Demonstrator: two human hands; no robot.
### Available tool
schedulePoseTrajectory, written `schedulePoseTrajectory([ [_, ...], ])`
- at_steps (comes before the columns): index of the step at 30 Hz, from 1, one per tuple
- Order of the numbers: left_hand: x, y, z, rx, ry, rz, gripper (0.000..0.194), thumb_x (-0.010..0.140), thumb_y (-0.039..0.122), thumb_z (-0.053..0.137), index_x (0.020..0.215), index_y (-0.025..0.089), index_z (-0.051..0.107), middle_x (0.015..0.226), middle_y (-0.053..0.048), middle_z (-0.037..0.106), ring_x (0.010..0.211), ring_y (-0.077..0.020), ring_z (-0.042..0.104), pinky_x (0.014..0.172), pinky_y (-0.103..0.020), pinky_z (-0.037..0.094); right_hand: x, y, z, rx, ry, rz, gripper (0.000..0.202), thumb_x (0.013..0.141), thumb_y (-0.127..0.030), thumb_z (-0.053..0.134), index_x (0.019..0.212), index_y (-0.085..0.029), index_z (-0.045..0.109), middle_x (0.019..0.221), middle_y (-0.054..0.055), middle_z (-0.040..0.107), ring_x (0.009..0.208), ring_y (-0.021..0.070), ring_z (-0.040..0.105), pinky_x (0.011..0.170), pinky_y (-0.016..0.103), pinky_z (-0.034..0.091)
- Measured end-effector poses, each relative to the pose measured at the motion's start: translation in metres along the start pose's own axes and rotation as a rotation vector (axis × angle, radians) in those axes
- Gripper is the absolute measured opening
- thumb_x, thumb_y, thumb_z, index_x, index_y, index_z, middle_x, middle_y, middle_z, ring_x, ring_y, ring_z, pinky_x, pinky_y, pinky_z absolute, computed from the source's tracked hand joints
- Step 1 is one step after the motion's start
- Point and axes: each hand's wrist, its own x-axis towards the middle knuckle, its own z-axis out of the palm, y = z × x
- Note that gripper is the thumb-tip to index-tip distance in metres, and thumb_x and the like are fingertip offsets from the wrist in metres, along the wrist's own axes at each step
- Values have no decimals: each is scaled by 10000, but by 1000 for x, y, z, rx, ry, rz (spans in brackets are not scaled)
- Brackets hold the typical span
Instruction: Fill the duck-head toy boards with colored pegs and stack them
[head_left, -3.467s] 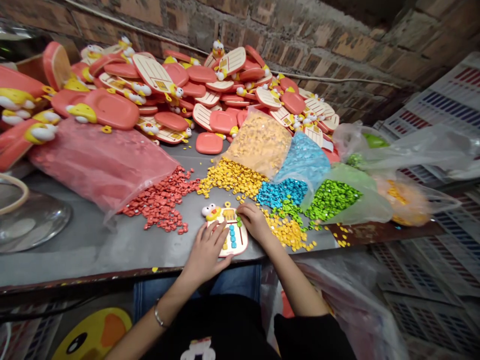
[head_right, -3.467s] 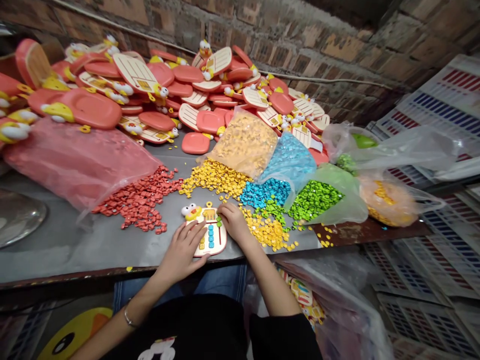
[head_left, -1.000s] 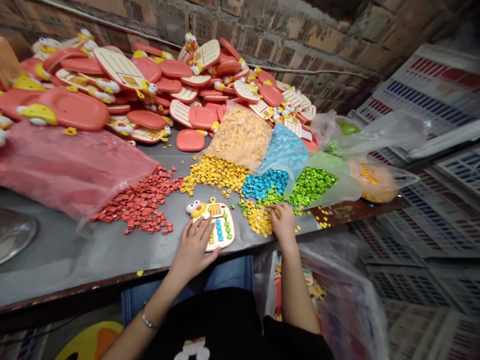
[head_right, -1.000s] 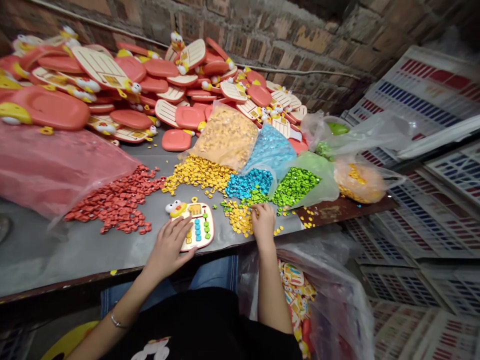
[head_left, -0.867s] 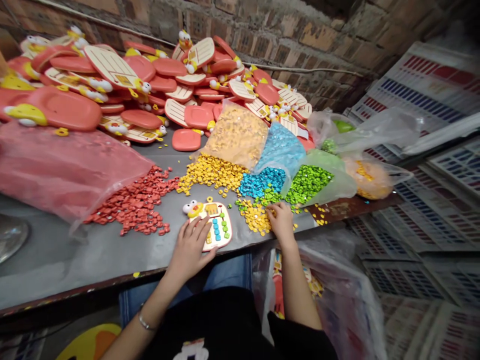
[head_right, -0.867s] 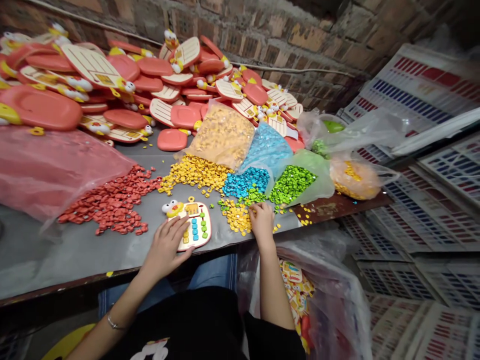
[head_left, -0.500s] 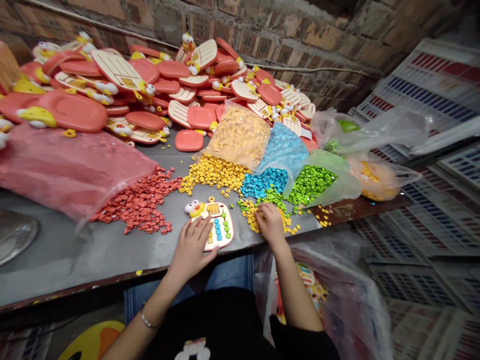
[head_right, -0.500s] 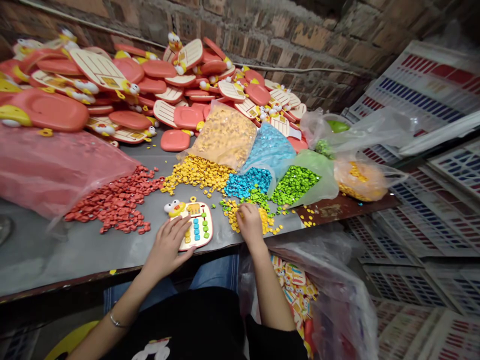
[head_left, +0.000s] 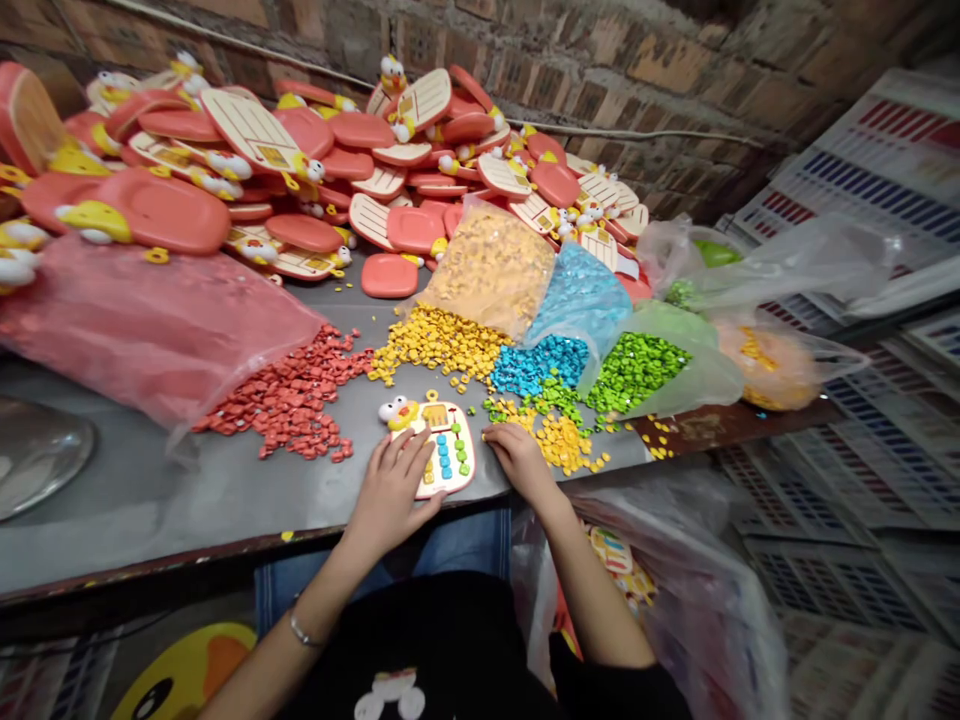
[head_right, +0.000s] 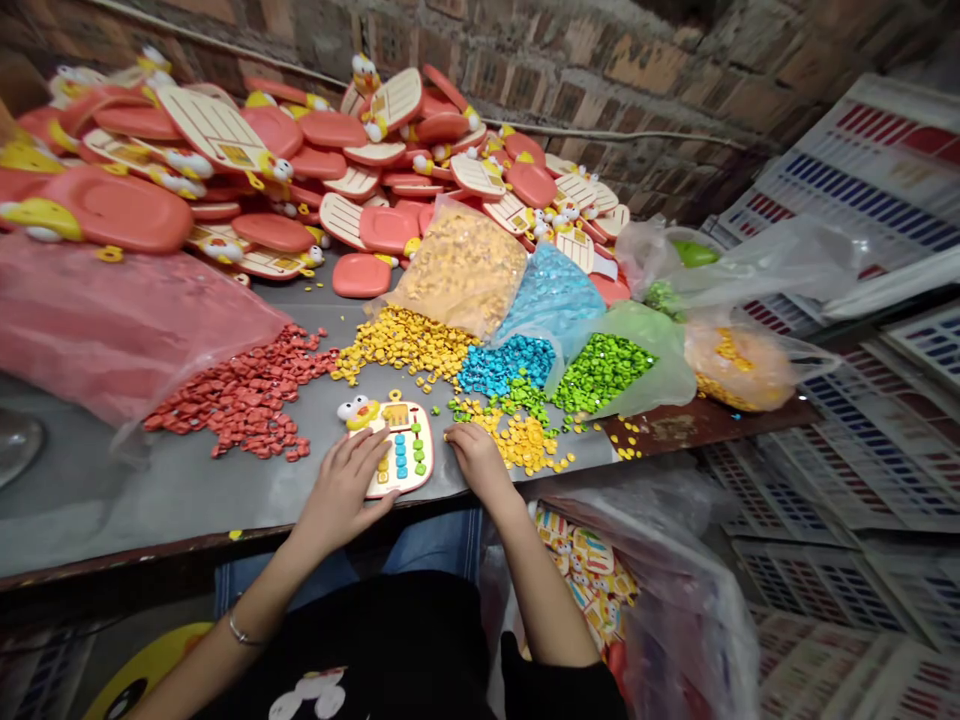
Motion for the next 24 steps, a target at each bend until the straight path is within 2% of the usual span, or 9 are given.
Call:
schedulePoseTrajectory([
  [6,-1,1,0,-7,-5,-4,564,857,414,537,1346,140,475,1452,-113,454,1335,-313,375,1113,-503,269,8,-3,-1,-14,-31,40,196,938,-183,475,883,-200,662,915,99,673,878,224,616,786,369,523],
  [11,0,3,-2,-6,-7,-13,549,868,409,526,1339,130,483,1458,-111,448,1330,-313,377,1115,-500,265,34,-12,-1,21,-22,25,184,941,-191,483,891,-197,660,931,95,665,891,216,606,802,354,505],
  [17,1,4,-2,-42,-17,-38,549,857,417,546,1339,160,500,1462,-96,445,1344,-295,364,1130,-488,253,75,-16,11,-162,-223,-81,174,908,-128,514,825,-176,660,870,87,647,843,210,563,758,314,469],
  [21,1,2,0,-44,-23,-31,543,866,450,533,1329,167,517,1469,-91,436,1344,-290,358,1137,-483,238,87,-17,14,-287,-318,-129,181,894,-109,530,768,-160,650,808,75,627,797,193,548,710,277,438],
  [24,1,1,1,-27,-26,-23,536,873,481,528,1312,174,534,1473,-81,434,1342,-292,359,1137,-480,231,98,-14,10,-269,-415,-146,175,867,-86,550,742,-156,650,776,60,620,758,172,544,685,258,415],
])
